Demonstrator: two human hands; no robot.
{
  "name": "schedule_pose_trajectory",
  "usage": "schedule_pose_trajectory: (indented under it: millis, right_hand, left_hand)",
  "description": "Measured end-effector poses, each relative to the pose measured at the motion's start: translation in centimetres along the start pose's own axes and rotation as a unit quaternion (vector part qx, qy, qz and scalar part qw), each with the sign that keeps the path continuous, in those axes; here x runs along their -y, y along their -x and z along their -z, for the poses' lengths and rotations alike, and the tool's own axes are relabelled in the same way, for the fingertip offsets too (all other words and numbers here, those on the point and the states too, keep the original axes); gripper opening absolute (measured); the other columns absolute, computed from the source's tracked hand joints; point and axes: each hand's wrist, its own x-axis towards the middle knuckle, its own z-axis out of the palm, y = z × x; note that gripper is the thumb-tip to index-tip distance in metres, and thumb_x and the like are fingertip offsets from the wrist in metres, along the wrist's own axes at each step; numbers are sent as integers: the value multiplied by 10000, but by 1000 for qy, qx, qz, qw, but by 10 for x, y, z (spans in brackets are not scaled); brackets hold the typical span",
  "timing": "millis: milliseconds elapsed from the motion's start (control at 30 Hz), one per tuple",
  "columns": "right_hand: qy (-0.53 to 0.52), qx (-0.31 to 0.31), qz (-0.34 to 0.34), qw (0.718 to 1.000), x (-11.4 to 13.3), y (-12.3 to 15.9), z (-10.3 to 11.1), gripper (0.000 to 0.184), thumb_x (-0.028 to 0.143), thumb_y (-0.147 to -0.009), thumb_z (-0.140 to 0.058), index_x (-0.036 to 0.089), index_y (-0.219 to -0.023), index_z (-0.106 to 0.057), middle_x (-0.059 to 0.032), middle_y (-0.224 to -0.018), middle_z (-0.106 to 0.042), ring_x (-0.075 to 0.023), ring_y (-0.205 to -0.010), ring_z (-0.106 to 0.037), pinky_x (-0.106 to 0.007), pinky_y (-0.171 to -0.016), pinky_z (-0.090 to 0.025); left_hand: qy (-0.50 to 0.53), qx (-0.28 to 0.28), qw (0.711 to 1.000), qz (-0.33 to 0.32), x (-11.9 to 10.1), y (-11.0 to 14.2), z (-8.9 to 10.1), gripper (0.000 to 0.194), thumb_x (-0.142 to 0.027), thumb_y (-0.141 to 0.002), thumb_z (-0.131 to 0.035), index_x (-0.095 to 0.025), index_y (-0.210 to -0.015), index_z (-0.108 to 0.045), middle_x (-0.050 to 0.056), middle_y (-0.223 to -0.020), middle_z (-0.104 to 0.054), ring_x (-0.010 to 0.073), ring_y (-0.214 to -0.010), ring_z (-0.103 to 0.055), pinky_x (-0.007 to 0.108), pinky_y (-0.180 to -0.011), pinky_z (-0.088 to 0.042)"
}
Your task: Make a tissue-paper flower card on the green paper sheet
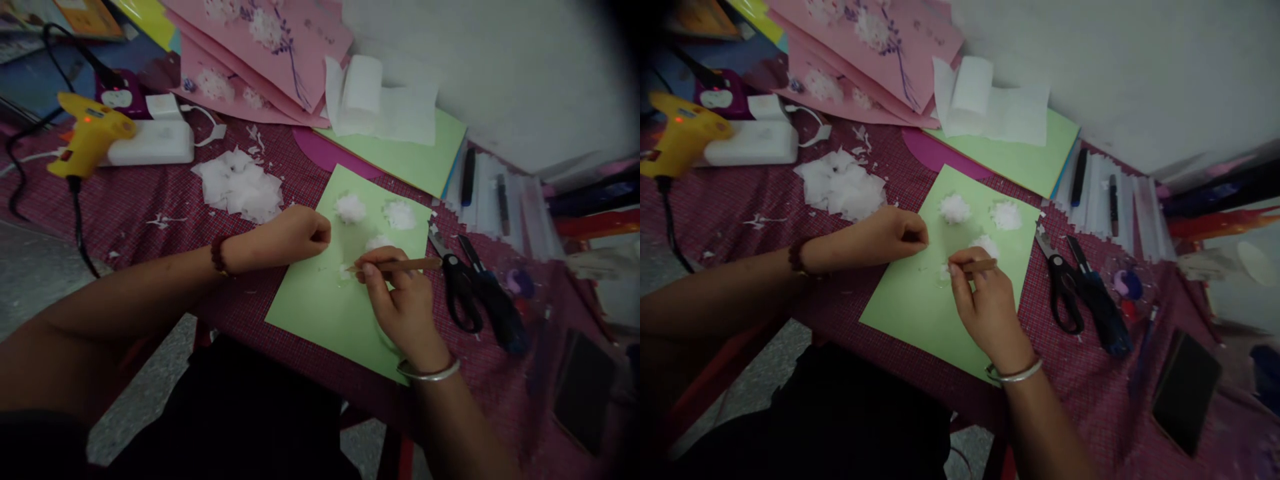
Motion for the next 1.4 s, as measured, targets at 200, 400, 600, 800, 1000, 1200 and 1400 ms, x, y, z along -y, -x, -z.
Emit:
schedule_pose_trajectory:
  millis: [200,400,600,800,1000,1200,1400]
  right_hand:
    - [-6,-8,9,1000,-2,-3,0,126,257,-961,-471,217,-908,-579,-45,-882,-654,-187,-765,-653,-332,-679,-515]
    - [-30,-14,7,999,-5,-3,0,128,255,-968,-465,211,-912,-571,-49,-904,-651,-179,-776,-642,-325,-682,-505]
    - [-38,-16,0,999,-5,-5,-1,125,257,-968,-469,198,-947,-576,-51,-906,-651,-176,-784,-637,-321,-693,-501]
    - [-35,-14,0,999,-4,-6,-1,126,238,-966,-467,203,-932,-582,-47,-893,-653,-175,-775,-641,-313,-690,-507]
    - [-30,-26,19,999,-5,-6,0,99,218,-950,-492,189,-928,-584,-48,-883,-658,-179,-773,-644,-317,-699,-516]
    - [-38,-24,13,999,-5,-7,0,107,223,-953,-488,188,-924,-585,-47,-889,-657,-170,-768,-643,-305,-662,-514]
    - [-45,-25,5,999,-6,-7,-1,117,234,-955,-482,190,-919,-584,-52,-898,-660,-165,-759,-643,-303,-649,-524]
  left_hand:
    - [179,74,979,69,4,-1,4,117,-147,-708,-559,-137,-745,-670,-31,-579,-584,80,-519,-478,194,-489,-324]
    - [169,63,981,72,3,-1,4,81,-179,-741,-593,-133,-752,-658,-10,-657,-617,95,-583,-530,208,-539,-387]
    - [-22,-103,989,-104,-4,9,-6,133,-154,-832,-595,-163,-748,-699,34,-794,-612,132,-764,-567,252,-697,-445]
    - [-217,-131,944,-210,1,26,-21,186,-196,-953,-498,-178,-874,-666,52,-871,-649,153,-825,-558,281,-780,-458]
    - [-207,-70,964,-149,0,24,-29,243,-179,-929,-525,-140,-700,-599,26,-728,-597,140,-691,-556,250,-642,-439]
    - [-119,-21,986,-111,-5,21,-22,149,-111,-880,-573,-120,-787,-689,51,-818,-636,153,-757,-606,260,-691,-483]
    - [-123,13,984,-130,-7,22,-16,129,-72,-853,-599,-104,-826,-721,71,-853,-627,170,-770,-616,284,-707,-508]
